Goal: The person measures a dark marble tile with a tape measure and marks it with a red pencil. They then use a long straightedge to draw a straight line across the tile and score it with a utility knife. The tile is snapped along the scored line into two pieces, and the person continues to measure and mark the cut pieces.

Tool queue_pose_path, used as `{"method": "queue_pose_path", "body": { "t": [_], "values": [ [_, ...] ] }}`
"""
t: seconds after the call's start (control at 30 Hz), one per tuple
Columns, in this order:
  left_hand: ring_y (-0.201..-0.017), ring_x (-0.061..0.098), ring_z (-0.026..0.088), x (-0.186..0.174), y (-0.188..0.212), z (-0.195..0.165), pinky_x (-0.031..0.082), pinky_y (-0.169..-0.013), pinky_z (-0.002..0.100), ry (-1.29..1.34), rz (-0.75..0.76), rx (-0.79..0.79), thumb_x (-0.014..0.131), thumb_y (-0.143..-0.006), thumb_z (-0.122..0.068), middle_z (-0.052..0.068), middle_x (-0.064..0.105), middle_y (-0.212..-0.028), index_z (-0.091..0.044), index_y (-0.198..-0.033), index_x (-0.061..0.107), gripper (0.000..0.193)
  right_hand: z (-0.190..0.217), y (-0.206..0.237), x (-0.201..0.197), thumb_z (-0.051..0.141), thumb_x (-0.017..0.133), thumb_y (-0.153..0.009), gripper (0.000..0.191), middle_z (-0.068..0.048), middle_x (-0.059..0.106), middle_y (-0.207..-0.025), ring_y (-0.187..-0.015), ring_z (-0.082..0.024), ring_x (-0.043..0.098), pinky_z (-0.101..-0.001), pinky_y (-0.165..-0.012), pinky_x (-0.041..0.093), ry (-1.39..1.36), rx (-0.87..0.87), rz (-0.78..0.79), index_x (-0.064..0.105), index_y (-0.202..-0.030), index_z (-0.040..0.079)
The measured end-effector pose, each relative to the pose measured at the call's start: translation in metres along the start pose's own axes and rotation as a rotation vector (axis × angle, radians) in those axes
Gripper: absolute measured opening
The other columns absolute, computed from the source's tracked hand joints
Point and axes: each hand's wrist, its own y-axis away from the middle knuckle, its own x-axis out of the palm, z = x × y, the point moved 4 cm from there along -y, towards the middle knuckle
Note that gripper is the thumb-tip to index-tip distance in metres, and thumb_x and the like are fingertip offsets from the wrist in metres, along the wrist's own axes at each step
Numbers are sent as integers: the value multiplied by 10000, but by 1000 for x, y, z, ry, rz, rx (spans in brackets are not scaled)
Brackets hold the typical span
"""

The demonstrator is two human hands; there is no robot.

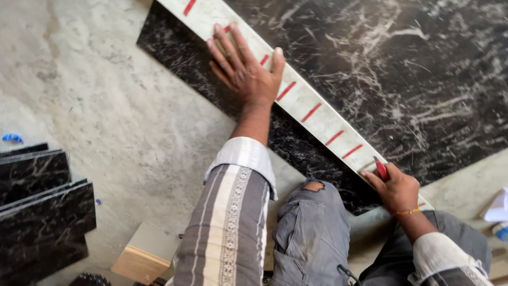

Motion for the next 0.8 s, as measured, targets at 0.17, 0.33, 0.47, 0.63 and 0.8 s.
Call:
{"method": "queue_pose_path", "body": {
  "t": [0.17, 0.33, 0.47, 0.63, 0.8],
  "values": [
    [-1628, 42, 420, -3, 0, -4, 194, -1285, 698, 57, 7, 14, 463, -1002, -686, 148, 22, -1745, -159, -1681, 39, 958, 42, -11, -24, 450, 796, -840, 382, -143, 651, -669, -606, -348, 658, -430, -592, 519, -123, -80, 67, 664, -823, 91],
    [-1624, 36, 424, -6, -4, -8, 178, -1284, 698, 40, 55, -2, 470, -999, -685, 153, 31, -1741, -155, -1676, 45, 960, 141, -55, -29, 226, 689, -953, 244, -51, 752, -761, -641, -106, 632, -277, -585, 525, -756, -186, 357, 720, -1111, 43],
    [-1626, 38, 421, -8, -6, -9, 179, -1285, 692, 33, 58, -4, 456, -1011, -700, 151, 33, -1743, -159, -1679, 43, 953, 205, -101, -37, 176, 641, -978, 232, 20, 768, -923, -687, -40, 646, -215, -544, 502, -987, -129, 303, 691, -1150, 30],
    [-1623, 69, 432, -10, -8, -13, 189, -1280, 706, -11, 76, -5, 432, -1027, -722, 165, 59, -1743, -156, -1682, 58, 943, 226, -128, -38, 158, 736, -951, 145, -25, 756, -848, -638, -56, 628, -211, -557, 503, -1136, 63, 275, 751, -983, 18],
    [-1623, 92, 329, -31, -28, -10, 138, -1312, 626, 4, 148, 27, 630, -935, -852, 121, 116, -1735, -108, -1683, 59, 1200, 224, -130, -39, 159, 787, -929, 160, -45, 695, -754, -569, -77, 584, -239, -488, 451, -1122, 129, 231, 752, -954, 5]
  ]
}}
